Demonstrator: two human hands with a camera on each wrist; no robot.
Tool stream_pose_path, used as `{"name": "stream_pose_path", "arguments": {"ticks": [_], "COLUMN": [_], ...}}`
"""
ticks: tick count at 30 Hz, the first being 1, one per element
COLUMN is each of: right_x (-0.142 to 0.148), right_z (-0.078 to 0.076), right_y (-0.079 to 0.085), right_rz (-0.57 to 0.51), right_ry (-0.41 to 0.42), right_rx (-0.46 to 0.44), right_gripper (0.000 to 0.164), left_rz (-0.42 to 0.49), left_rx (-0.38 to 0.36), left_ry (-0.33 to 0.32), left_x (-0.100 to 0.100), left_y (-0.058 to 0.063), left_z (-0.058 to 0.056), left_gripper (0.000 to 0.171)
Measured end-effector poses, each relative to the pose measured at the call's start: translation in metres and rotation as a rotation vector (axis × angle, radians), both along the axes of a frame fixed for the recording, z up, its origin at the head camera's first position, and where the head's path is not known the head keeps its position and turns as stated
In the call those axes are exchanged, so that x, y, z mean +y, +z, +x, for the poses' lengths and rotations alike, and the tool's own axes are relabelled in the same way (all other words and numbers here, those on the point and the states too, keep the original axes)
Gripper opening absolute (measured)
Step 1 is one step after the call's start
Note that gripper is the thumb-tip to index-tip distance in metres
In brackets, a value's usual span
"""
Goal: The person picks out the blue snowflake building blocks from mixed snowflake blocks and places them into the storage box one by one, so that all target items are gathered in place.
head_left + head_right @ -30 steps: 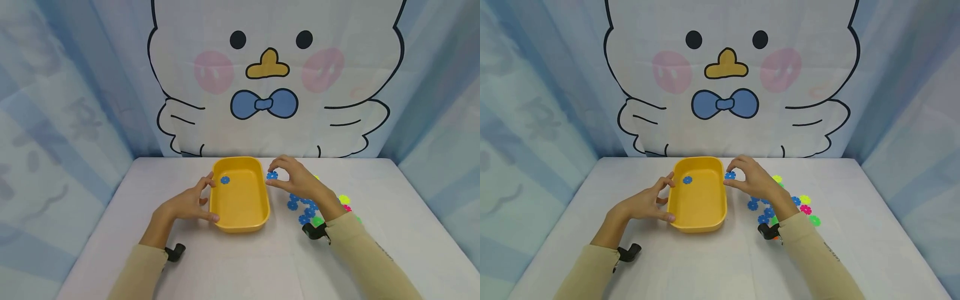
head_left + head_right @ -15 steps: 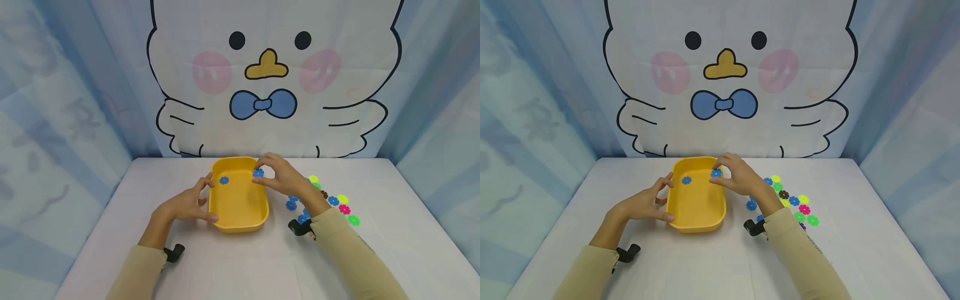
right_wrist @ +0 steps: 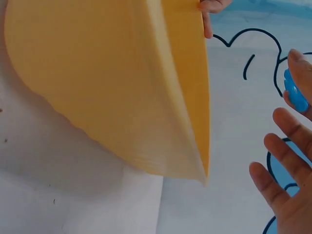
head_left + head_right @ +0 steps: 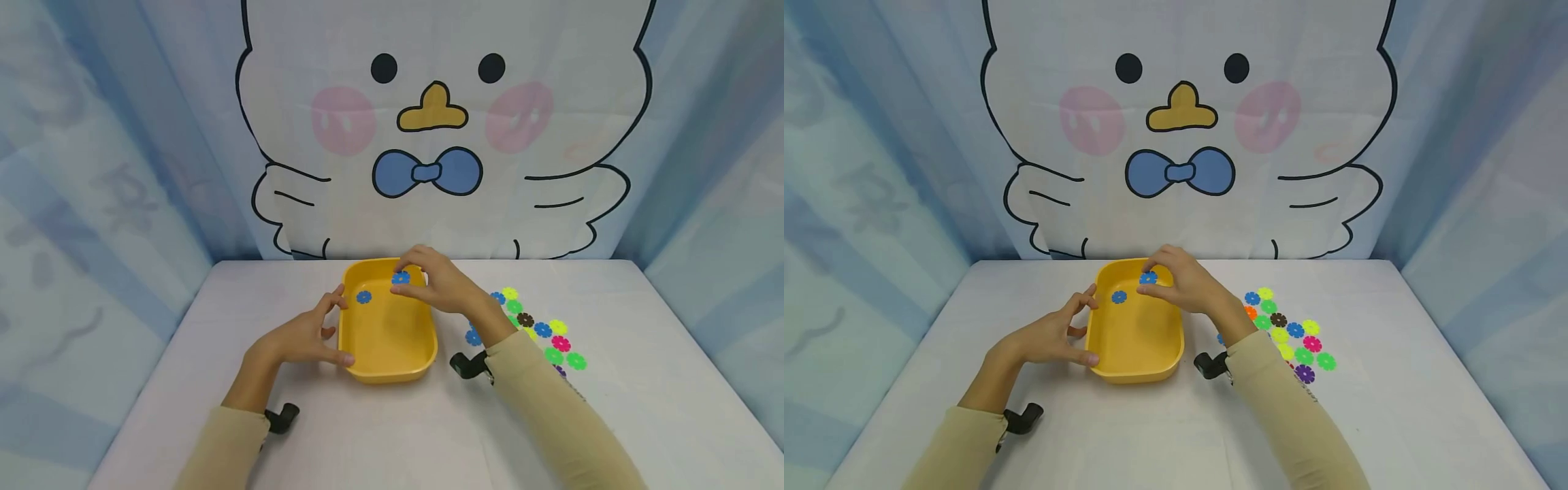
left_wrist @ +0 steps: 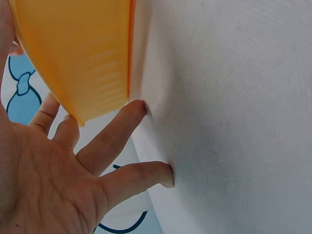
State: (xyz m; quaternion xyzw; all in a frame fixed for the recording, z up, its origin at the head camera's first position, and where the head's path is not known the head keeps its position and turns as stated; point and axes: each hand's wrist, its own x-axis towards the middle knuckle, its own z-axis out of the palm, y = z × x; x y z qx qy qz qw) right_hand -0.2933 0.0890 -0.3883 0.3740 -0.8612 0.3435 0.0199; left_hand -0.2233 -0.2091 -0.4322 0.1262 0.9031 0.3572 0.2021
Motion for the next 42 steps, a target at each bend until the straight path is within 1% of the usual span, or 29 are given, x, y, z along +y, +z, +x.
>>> {"name": "stream_pose_path", "arguments": {"ticks": [10,17,21,24,28,31,36,42], "right_x": [-0.024,-0.037,-0.041,-0.044,-0.050,-0.053,-0.060,-0.067], "right_z": [-0.007,-0.013,-0.015,-0.019,-0.023,-0.027,-0.031,-0.032], "right_y": [0.002,-0.001,-0.003,-0.008,-0.016,-0.022,-0.035,-0.044], "right_rz": [0.000,-0.003,-0.016,-0.021,-0.016,-0.007,0.043,0.117], "right_ry": [0.007,0.004,-0.006,-0.011,0.008,0.023,0.007,0.000], "right_rx": [-0.031,-0.054,-0.075,-0.107,-0.176,-0.210,-0.229,-0.289], "right_gripper": [0.040,0.042,0.041,0.038,0.038,0.038,0.035,0.038], "left_rz": [0.031,0.016,0.019,0.026,0.035,0.043,0.041,0.045], "left_rx": [0.014,0.009,0.014,0.019,0.018,0.016,0.027,0.034], "left_ry": [-0.041,-0.019,-0.027,-0.035,-0.036,-0.039,-0.055,-0.053], "left_x": [-0.003,-0.003,-0.004,-0.003,-0.002,-0.002,-0.004,-0.004], "left_y": [-0.001,0.000,0.000,0.000,0.000,0.000,-0.003,-0.004], "left_z": [0.001,0.000,-0.001,-0.001,-0.001,-0.001,-0.001,-0.001], "left_gripper": [0.099,0.101,0.100,0.099,0.099,0.100,0.100,0.099]}}
